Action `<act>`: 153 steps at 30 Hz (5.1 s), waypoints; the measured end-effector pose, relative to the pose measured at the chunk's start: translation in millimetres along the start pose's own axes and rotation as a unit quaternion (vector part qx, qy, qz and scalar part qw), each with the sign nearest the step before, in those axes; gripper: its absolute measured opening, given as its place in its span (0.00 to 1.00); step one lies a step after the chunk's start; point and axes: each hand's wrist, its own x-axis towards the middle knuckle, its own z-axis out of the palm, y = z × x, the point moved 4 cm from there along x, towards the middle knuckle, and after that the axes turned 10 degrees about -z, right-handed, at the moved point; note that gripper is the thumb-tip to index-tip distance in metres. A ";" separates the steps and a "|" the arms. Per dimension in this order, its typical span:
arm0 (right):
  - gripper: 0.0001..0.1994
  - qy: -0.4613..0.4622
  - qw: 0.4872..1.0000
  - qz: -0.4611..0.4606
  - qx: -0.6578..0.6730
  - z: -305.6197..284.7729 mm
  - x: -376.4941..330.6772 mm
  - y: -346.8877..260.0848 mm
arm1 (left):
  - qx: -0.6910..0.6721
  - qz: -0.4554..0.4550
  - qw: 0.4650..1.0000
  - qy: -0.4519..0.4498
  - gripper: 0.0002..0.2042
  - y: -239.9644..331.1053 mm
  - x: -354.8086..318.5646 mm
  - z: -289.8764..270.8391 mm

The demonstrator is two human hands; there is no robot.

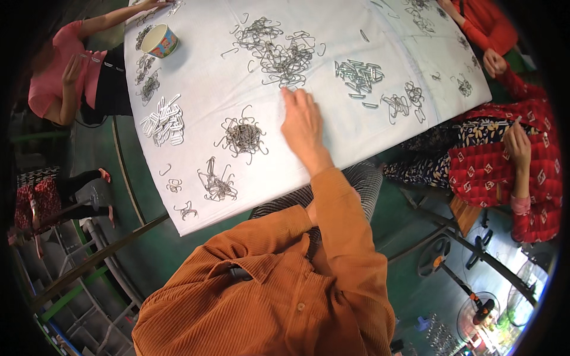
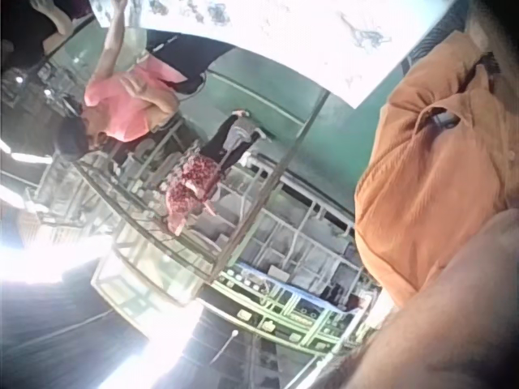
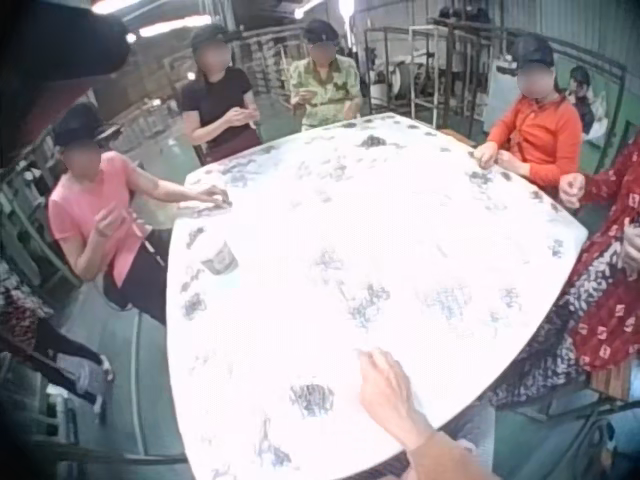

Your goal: The person sits at a table and repeatedly picks up small metal wire pieces, bends them into specific shapes, and places them into a pile. Other people are working at the same table, performing similar tasks.

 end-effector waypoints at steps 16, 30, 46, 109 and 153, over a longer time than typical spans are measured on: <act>0.03 -0.109 0.994 -0.012 0.022 -37.3 -20.9 33.9 | 0.209 -0.003 0.977 0.051 0.14 32.3 -0.1 4.3; 0.05 -0.082 0.996 -0.026 0.013 -40.1 -47.0 23.5 | 0.280 -0.076 0.957 0.025 0.16 2.7 -0.5 2.9; 0.03 0.240 0.798 0.183 0.522 -164.2 -193.6 56.2 | 0.058 -0.075 0.982 0.161 0.09 89.3 20.3 15.2; 0.04 0.337 0.915 0.106 0.193 -174.2 -211.0 22.3 | -0.032 -0.097 0.993 0.064 0.13 134.5 45.3 30.2; 0.06 -0.060 0.989 -0.007 0.135 -9.9 -58.1 27.7 | 0.157 0.008 0.988 0.005 0.09 -1.0 12.4 -8.3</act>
